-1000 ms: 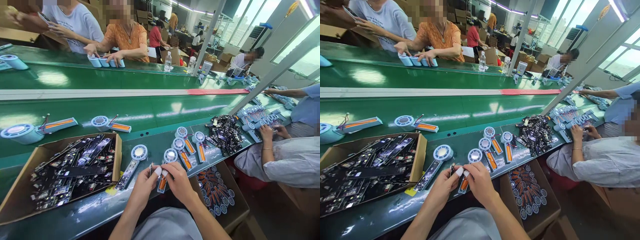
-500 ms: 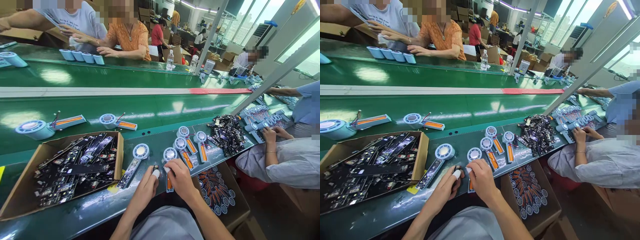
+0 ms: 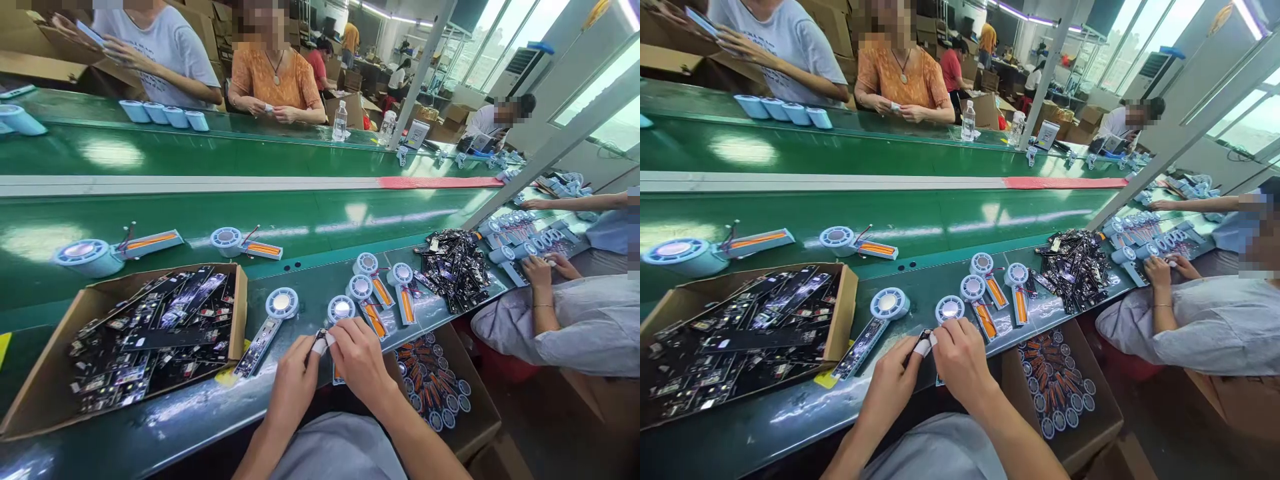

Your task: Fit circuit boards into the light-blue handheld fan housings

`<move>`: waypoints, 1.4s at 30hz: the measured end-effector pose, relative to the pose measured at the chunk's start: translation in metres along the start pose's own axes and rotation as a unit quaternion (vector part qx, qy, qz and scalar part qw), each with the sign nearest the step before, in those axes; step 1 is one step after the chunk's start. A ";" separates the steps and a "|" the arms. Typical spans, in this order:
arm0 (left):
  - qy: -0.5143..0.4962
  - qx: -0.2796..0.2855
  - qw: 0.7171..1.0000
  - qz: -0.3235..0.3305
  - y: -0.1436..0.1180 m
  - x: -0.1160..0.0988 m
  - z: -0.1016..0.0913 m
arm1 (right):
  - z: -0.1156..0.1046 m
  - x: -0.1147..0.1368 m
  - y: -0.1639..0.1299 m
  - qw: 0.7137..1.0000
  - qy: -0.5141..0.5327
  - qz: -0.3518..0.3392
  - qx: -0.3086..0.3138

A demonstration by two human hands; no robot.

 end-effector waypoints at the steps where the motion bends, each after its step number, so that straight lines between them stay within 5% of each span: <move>1: 0.015 -0.009 0.999 0.031 -0.002 -0.003 -0.001 | 0.001 0.001 0.000 1.000 -0.011 0.002 0.006; 7: 0.095 -0.007 0.984 0.151 -0.012 -0.013 -0.001 | 0.007 0.001 -0.001 0.998 -0.036 0.002 0.050; 18: -0.001 0.126 0.984 0.129 0.003 -0.010 0.002 | 0.012 -0.013 0.005 0.979 0.142 -0.037 0.142; 24: 0.018 0.138 0.979 0.152 0.000 -0.016 0.006 | 0.011 -0.014 0.006 0.975 0.157 -0.061 0.144; 35: -0.051 0.111 0.992 0.009 0.003 0.007 0.003 | 0.013 -0.005 0.007 0.979 0.137 -0.066 0.136; 42: -0.045 0.103 0.993 -0.021 0.004 0.006 0.002 | 0.017 -0.006 0.005 0.978 0.123 -0.060 0.156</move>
Point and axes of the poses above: each hand's wrist, its own y-axis towards the middle knuckle, its own z-axis out of the palm, x = y × z, the point moved 10 cm from there along y, towards the middle knuckle, and after that the axes turned 15 degrees about -x, right-handed, at the moved point
